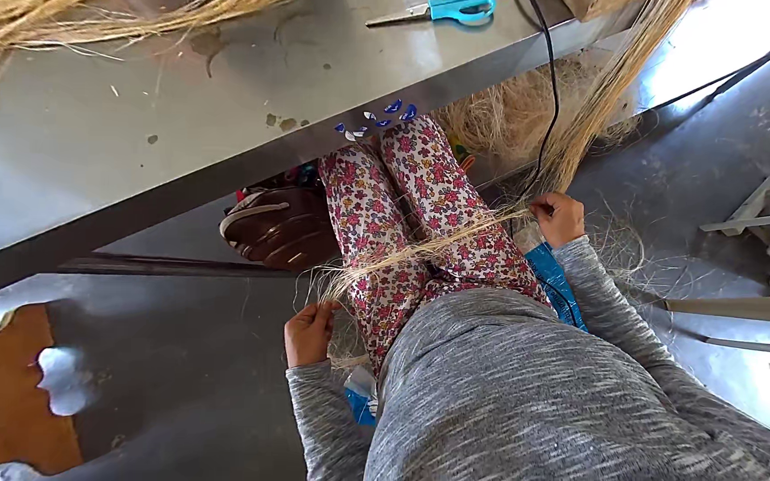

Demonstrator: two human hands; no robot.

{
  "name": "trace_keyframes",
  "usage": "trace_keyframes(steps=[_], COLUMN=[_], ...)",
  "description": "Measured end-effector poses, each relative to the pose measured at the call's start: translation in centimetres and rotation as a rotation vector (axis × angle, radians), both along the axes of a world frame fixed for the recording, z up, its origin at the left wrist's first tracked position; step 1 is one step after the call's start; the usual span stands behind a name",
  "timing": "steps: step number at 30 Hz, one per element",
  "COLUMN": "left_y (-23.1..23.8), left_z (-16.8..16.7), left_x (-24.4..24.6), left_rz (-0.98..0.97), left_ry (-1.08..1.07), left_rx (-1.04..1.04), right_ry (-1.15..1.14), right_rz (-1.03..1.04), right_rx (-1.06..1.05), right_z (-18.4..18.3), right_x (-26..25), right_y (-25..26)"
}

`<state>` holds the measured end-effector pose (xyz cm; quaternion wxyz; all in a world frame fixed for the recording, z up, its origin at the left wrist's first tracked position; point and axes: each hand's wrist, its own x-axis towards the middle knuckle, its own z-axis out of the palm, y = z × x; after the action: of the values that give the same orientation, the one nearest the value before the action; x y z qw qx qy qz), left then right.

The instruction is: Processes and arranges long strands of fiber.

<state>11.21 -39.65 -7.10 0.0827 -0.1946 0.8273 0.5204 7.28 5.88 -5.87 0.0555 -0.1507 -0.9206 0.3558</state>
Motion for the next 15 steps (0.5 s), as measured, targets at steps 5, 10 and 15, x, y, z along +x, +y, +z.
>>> trace_keyframes(steps=[5,10,15], left_y=[0.4,1.6,3.3], left_z=[0.6,1.6,3.4], left_x=[0.1,0.3,0.4], left_rz=[0.041,-0.043,-0.178], left_ry=[-0.009,0.087,0.156], left_rx=[0.010,0.162,0.367], right_ry=[0.234,0.303,0.248], right_rz=[0.183,0.477,0.370], right_rx=[-0.083,-0.180,-0.376], right_z=[1.2,-0.1,1.2], right_x=[-0.1,-0.5,-1.3], right_y=[-1.7,-3.6,-2.0])
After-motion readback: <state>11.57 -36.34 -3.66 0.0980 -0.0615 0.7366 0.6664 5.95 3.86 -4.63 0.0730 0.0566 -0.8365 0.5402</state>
